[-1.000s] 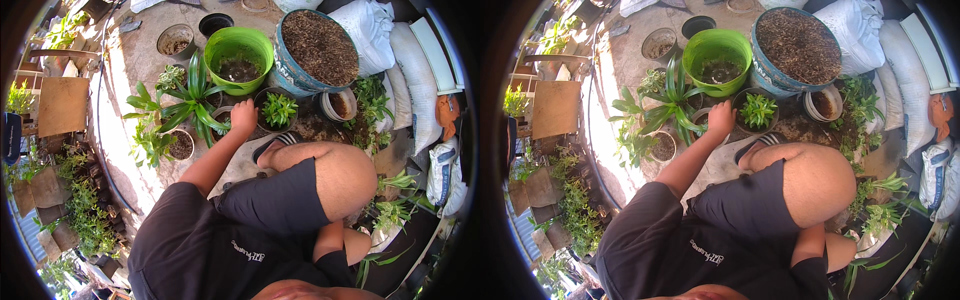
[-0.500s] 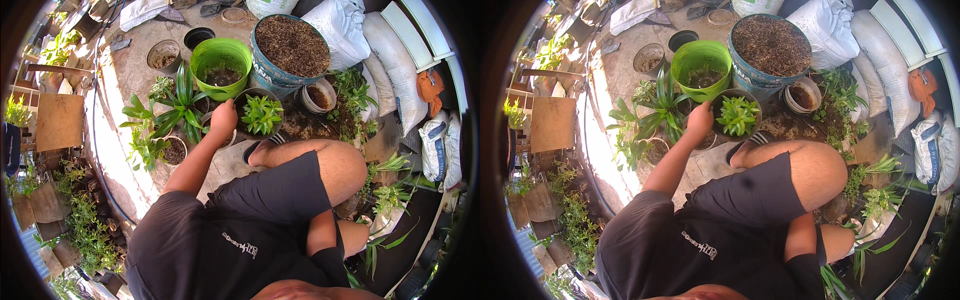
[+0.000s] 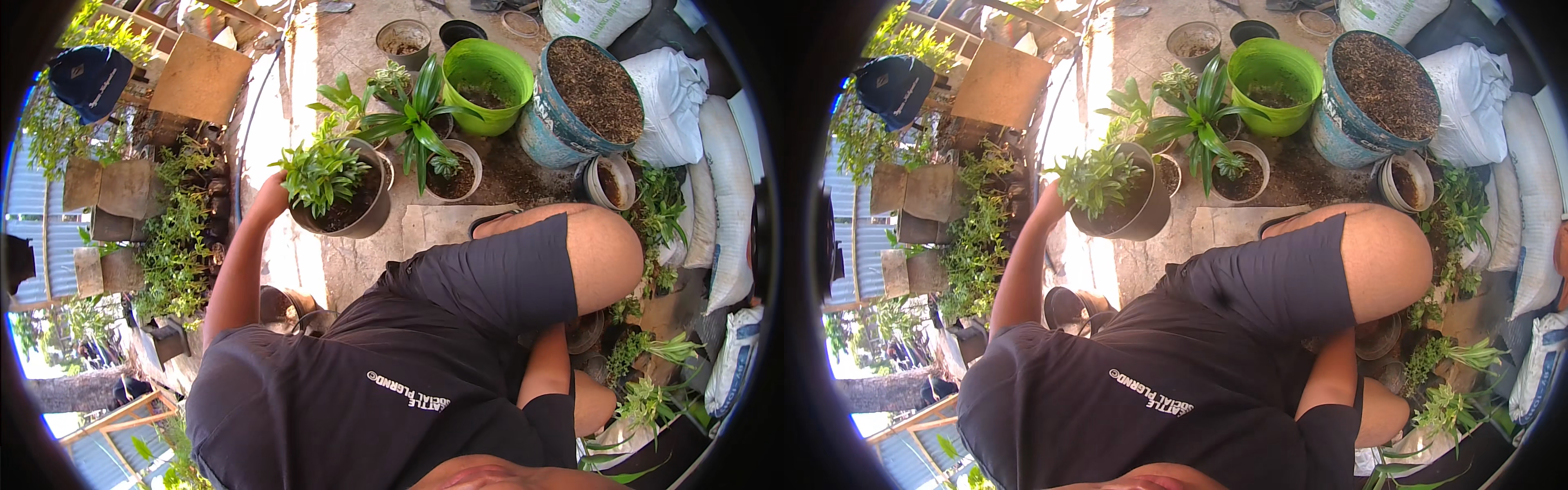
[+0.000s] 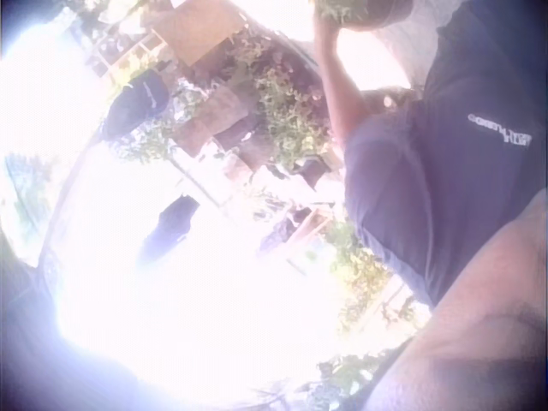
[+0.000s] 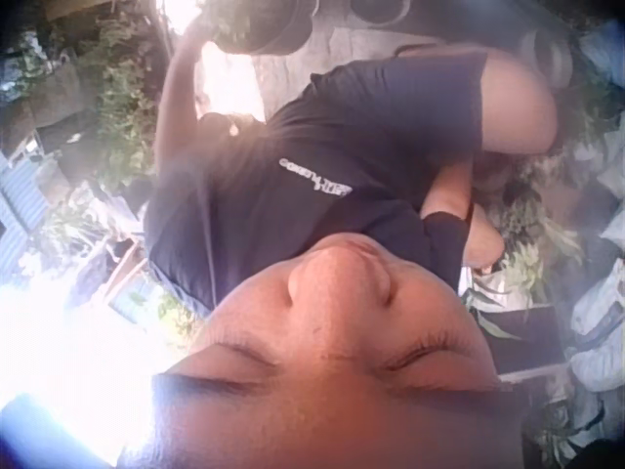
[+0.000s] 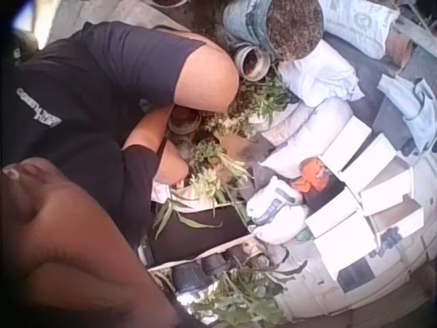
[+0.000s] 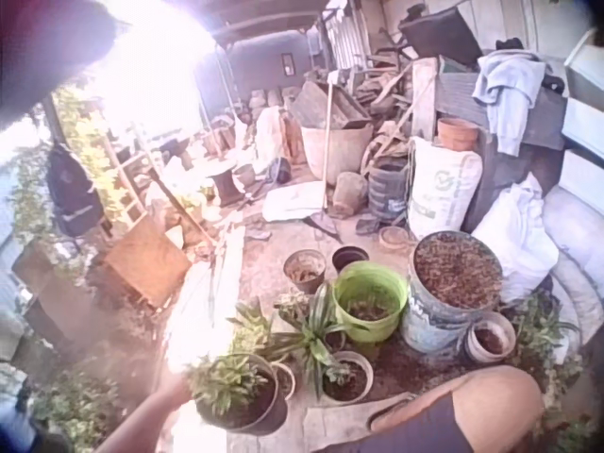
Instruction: The person sits on the ground and repots a small plant by hand. They place the plant into a pot, add soil from a bucket, and pat the soil down around the base of the plant.
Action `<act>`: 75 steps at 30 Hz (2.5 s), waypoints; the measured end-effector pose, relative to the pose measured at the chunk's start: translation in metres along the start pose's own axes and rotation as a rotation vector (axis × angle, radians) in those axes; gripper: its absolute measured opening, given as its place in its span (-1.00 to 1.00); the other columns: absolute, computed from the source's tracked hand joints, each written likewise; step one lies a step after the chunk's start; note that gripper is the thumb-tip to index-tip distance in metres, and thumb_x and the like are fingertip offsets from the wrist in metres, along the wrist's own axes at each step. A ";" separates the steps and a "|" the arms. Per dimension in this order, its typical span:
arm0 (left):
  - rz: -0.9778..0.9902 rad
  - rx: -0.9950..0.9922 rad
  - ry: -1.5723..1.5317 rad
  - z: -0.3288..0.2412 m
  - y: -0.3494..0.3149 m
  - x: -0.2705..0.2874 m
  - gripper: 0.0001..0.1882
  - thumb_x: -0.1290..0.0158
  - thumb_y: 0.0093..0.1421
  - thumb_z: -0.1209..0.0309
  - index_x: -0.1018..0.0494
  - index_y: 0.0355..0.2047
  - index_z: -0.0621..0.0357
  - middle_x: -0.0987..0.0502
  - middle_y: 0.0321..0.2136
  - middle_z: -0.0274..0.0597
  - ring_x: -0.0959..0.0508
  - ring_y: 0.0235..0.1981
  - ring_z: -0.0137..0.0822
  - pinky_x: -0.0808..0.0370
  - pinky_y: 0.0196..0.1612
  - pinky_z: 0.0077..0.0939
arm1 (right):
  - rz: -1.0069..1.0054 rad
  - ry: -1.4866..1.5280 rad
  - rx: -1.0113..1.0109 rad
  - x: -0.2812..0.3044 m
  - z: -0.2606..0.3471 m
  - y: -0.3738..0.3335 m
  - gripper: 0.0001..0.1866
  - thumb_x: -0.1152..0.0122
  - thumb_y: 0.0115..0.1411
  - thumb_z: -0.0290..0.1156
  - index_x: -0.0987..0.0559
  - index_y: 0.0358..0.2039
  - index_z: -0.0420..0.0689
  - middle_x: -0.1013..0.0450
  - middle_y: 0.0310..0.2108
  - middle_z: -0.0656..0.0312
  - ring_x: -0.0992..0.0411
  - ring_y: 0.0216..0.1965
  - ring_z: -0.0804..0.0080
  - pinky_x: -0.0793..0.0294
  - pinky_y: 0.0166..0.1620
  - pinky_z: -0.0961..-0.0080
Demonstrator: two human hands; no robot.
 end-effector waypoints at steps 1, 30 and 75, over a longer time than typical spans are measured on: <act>-0.007 0.199 -0.077 0.028 -0.008 0.001 -0.65 -0.14 0.27 0.46 -0.56 0.06 0.29 -0.66 -0.33 -0.10 -0.64 -0.37 -0.32 -0.56 -0.33 -0.42 | -0.006 0.011 0.006 0.002 0.002 0.002 -0.56 0.13 0.43 -0.19 -0.56 -0.01 -0.28 -0.56 -0.06 -0.04 -0.57 -0.10 0.08 -0.57 -0.14 0.12; -0.477 0.808 -0.877 0.239 0.084 -0.207 -0.54 0.15 0.48 0.13 -0.46 0.14 0.21 -0.56 0.06 -0.05 -0.55 0.10 -0.20 -0.49 0.16 -0.38 | -0.236 -0.546 0.120 0.115 -0.095 0.080 -0.51 -0.04 0.37 -0.11 -0.57 -0.03 -0.35 -0.56 -0.12 -0.15 -0.58 -0.37 -0.02 -0.59 -0.26 -0.01; 0.518 -0.173 -0.051 -0.355 0.313 -0.460 -0.34 0.06 0.38 -0.16 -0.30 0.23 0.10 -0.50 -0.17 -0.12 -0.54 -0.26 -0.23 -0.47 -0.25 -0.13 | -0.012 0.645 0.137 0.006 0.219 -0.048 -0.30 -0.04 0.44 0.06 -0.16 0.34 -0.18 -0.41 -0.12 0.04 -0.50 -0.12 0.20 -0.71 -0.09 0.20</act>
Point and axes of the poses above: each hand's wrist, its own y-axis towards the middle knuckle, its own x-axis out of the back of the hand, z = x × y, the point moved 3 cm from there along y, towards the middle knuckle
